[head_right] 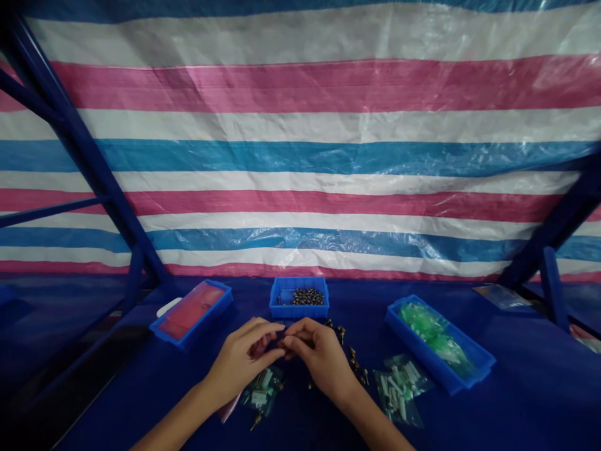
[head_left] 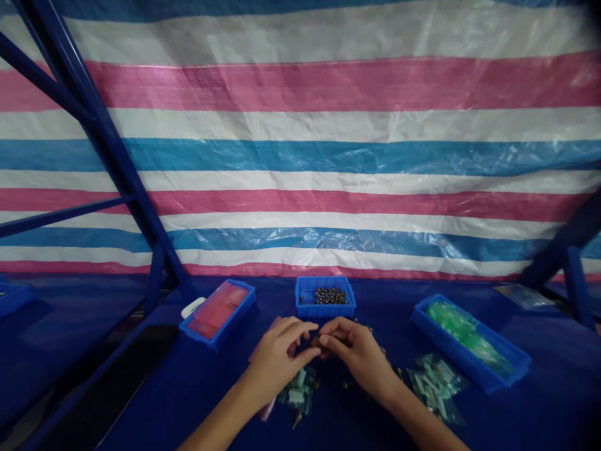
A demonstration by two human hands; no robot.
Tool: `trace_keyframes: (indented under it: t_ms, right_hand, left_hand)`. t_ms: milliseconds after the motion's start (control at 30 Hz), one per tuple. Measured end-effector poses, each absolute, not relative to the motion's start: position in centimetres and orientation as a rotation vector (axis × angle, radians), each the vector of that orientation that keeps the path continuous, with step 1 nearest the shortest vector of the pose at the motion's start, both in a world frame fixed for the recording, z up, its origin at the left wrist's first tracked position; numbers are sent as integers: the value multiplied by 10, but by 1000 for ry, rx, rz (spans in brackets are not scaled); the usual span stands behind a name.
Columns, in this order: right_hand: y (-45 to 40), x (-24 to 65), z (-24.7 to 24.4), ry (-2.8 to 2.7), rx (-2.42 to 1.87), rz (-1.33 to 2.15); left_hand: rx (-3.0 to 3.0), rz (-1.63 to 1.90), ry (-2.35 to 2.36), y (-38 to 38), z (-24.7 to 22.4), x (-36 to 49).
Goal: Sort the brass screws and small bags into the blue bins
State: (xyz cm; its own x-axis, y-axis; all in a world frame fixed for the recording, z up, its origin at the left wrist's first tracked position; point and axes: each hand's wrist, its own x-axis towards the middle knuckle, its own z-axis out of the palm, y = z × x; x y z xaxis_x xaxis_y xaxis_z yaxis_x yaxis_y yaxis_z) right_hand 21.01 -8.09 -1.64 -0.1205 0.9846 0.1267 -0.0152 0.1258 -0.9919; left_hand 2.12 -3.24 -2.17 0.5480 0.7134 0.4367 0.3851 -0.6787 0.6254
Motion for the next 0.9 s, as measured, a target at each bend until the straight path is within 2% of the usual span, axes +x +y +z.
trace_keyframes:
  t_ms: [433, 700, 767, 900]
  right_hand:
    - [-79, 209, -22, -1393, -1147, 1119]
    - [-85, 214, -21, -1603, -1235, 1053]
    - [-81, 218, -19, -1636, -1279, 909]
    - [-61, 237, -18, -1566, -1474, 347]
  left_hand:
    - [2251, 1286, 695, -35, -29, 25]
    - [2412, 1141, 719, -36, -24, 26]
    - [2452, 1070, 779, -35, -23, 25]
    - [2565, 1070, 937, -29, -19, 17]
